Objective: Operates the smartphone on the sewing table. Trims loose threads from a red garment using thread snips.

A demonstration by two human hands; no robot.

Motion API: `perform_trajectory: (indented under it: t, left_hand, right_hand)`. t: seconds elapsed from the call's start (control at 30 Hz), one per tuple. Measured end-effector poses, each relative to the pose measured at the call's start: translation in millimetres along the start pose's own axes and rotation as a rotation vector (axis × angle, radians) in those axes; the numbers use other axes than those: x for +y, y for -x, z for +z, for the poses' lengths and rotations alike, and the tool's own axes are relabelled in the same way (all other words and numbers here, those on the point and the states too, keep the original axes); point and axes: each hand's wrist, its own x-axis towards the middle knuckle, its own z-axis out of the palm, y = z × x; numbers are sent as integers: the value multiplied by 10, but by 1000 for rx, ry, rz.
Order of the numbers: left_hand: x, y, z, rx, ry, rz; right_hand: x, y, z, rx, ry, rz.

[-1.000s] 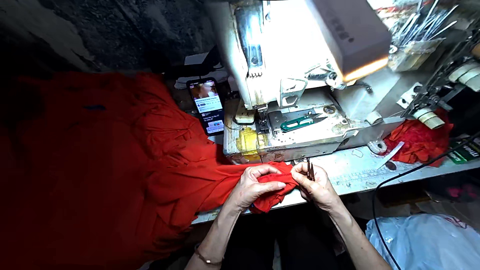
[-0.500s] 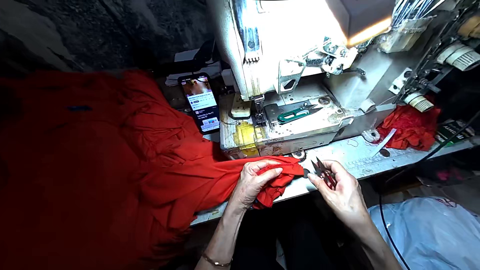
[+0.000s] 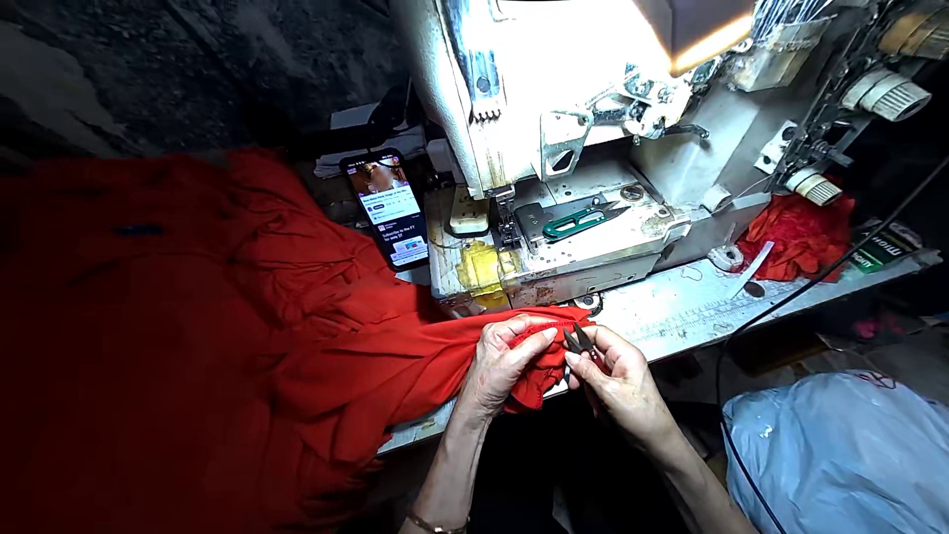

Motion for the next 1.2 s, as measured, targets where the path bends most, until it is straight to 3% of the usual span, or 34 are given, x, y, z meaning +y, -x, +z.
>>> perform_trajectory:
  t: [0.3, 0.53, 0.9, 1.2]
  left_hand:
    - [-24, -1, -8, 12, 7, -10]
    - [17, -3, -7, 9, 43, -72]
    - [-11, -7, -8, 17, -1, -27]
    - [-16, 21, -1, 43, 27, -31]
  right_hand:
    - [-40, -48, -3, -11, 42, 26]
    - [-39, -36, 130, 70, -94, 79]
    - [87, -52, 229, 275, 442, -292]
    - [145, -66, 169, 270, 913, -615]
